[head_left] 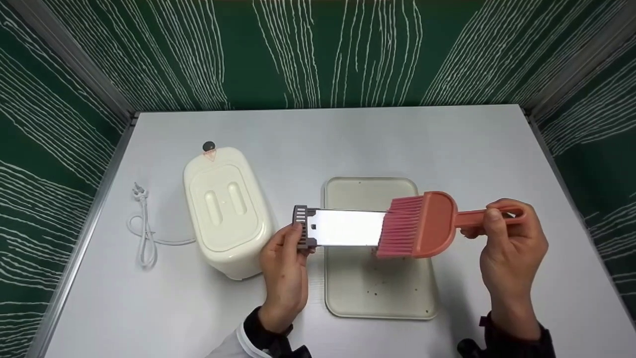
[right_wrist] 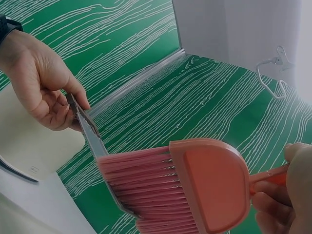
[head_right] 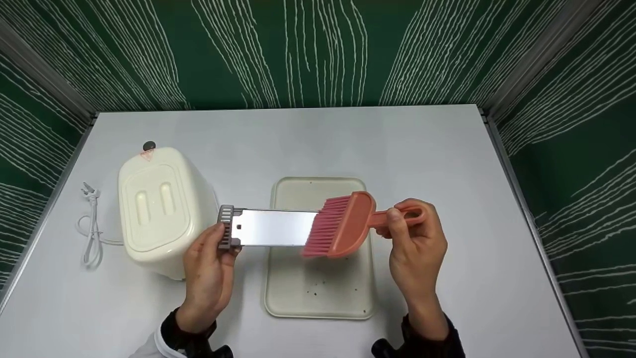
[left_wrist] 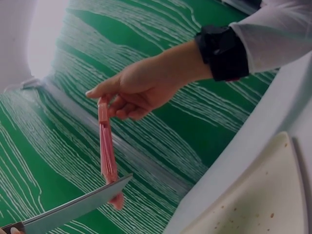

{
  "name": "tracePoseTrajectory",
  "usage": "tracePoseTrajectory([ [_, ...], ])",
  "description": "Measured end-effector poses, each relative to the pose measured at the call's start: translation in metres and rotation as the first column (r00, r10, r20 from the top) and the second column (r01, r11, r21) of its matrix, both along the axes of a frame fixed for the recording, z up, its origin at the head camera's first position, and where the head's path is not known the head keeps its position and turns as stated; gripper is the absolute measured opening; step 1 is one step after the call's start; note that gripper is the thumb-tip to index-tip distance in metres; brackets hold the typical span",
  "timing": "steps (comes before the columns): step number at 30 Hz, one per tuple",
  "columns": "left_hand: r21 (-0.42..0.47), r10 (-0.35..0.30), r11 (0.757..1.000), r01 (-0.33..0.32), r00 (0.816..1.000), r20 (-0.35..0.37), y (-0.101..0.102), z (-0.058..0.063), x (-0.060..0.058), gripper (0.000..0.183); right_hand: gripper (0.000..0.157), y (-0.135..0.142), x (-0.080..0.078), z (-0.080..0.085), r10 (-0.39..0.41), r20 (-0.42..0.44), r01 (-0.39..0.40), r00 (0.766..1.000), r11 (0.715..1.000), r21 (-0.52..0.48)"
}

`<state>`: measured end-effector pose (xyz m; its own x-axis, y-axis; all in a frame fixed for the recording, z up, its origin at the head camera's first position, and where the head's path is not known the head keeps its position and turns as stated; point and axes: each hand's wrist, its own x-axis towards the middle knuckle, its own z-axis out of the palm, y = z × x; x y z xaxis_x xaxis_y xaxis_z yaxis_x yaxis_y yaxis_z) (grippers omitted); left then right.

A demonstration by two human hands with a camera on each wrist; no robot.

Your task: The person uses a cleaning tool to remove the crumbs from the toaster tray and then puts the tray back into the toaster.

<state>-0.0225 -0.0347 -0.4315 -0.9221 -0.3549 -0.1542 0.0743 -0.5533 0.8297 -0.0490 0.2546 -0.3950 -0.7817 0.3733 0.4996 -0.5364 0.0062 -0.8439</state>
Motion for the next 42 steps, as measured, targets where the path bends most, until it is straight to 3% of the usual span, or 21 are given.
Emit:
tracePoseTrajectory([
  [31, -0.038, 0.057, 0.997, -0.060, 0.997, -0.060, -0.0015, -0.0016, -0.0016, 0.023, 0.005, -0.0013, 0.0031, 0.0051, -0.018, -0.023, 0.017, 1.000, 0.999, -0.032],
  [36, -0.020, 0.055, 0.998, -0.056, 0.997, -0.049, -0.0005, -0.0029, -0.0019, 0.021, 0.010, -0.0038, 0.0031, 0.0051, -0.004, -0.067, -0.002, 0.998, 0.995, -0.096],
  [42, -0.017, 0.027, 0.999, -0.027, 0.999, -0.026, 0.0009, -0.0045, -0.0011, 0.020, 0.013, -0.0078, 0.0053, 0.0027, 0.058, -0.045, -0.065, 0.997, 0.984, -0.163],
])
